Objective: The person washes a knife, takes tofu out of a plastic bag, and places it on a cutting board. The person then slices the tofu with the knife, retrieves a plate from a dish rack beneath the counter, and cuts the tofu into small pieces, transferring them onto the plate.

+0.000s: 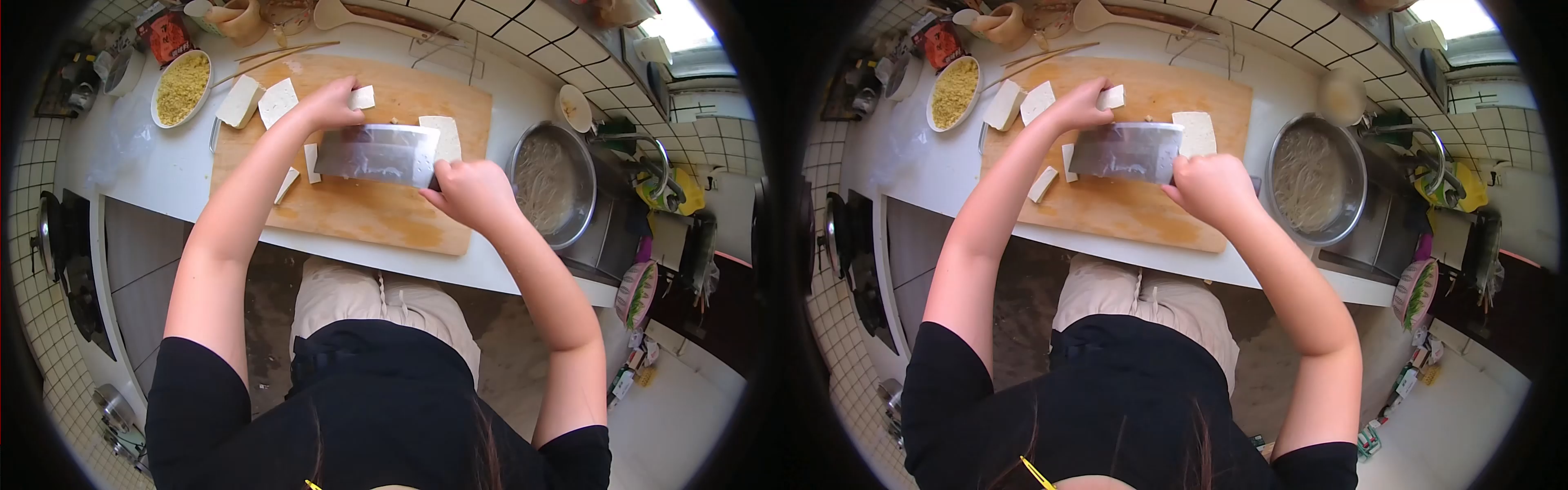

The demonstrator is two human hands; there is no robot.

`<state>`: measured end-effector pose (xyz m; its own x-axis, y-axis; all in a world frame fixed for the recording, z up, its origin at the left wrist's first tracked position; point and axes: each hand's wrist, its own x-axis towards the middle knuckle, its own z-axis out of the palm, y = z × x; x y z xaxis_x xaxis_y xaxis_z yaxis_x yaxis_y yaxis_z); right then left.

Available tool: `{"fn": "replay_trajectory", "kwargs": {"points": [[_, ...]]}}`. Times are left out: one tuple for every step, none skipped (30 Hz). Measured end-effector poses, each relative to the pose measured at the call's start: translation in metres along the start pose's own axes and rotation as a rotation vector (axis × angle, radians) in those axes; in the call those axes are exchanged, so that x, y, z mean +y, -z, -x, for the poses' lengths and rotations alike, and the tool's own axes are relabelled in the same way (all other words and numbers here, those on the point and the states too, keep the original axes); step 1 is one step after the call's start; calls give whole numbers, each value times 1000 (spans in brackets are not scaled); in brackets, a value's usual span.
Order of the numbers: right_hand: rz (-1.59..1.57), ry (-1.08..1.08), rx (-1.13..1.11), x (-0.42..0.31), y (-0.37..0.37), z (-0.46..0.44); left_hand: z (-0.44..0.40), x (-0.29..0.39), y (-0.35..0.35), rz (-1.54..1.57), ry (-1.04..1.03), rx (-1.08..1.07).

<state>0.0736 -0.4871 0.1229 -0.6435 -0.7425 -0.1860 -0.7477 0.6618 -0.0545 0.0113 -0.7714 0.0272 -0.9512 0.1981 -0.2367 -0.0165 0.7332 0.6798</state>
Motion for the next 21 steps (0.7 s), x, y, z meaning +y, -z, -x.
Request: {"fn": "replay_trajectory", "kwargs": {"points": [[-26,-31,1,1,-1,10,-9,-8,-5,-61,-7,13],[-80,-79,-39,1,2,20,-17,-16,-10,-123,-11,25],[-124,-130,-46,2,0,31,-20,-22,-14,-185,-14,37],[-169,-181,-53,3,-6,43,-19,-23,-15,-265,-45,42],[-215,-232,-60,3,-12,55,-20,-23,-19,-347,-76,45],[-292,-286,-31,1,-16,65,-19,-22,-22,-429,-107,47],[-370,-340,-4,-1,-21,75,-16,-25,-28,-399,-149,199],[-451,-394,23,-3,-26,84,-10,-28,-36,-370,-189,351],[-568,-471,-7,-5,-30,92,-1,-29,-41,-343,-228,502],[-686,-548,-37,-6,-34,99,14,-23,-39,-243,-134,545],[-804,-625,-69,-8,-39,104,31,-16,-38,-144,-42,587],[-964,-699,-43,-11,-48,111,50,-8,-39,-44,48,628],[-1049,-738,-36,-13,-57,116,72,-9,-46,-46,109,636],[-1134,-779,-28,-16,-65,122,92,-10,-54,-47,168,643],[-1220,-821,-20,-18,-75,127,108,-7,-65,-117,222,639],[-1253,-770,3,-22,-81,129,122,-5,-76,-186,276,633],[-1318,-803,2,-23,-82,131,130,-5,-84,-255,331,628],[-1382,-834,3,-28,-76,128,131,-8,-91,-282,354,620],[-1445,-863,5,-32,-72,125,130,-10,-98,-309,377,615],[-1462,-861,8,-33,-73,124,128,-13,-103,-334,398,610],[-1477,-859,12,-34,-74,124,124,-11,-102,-342,432,585]]}}
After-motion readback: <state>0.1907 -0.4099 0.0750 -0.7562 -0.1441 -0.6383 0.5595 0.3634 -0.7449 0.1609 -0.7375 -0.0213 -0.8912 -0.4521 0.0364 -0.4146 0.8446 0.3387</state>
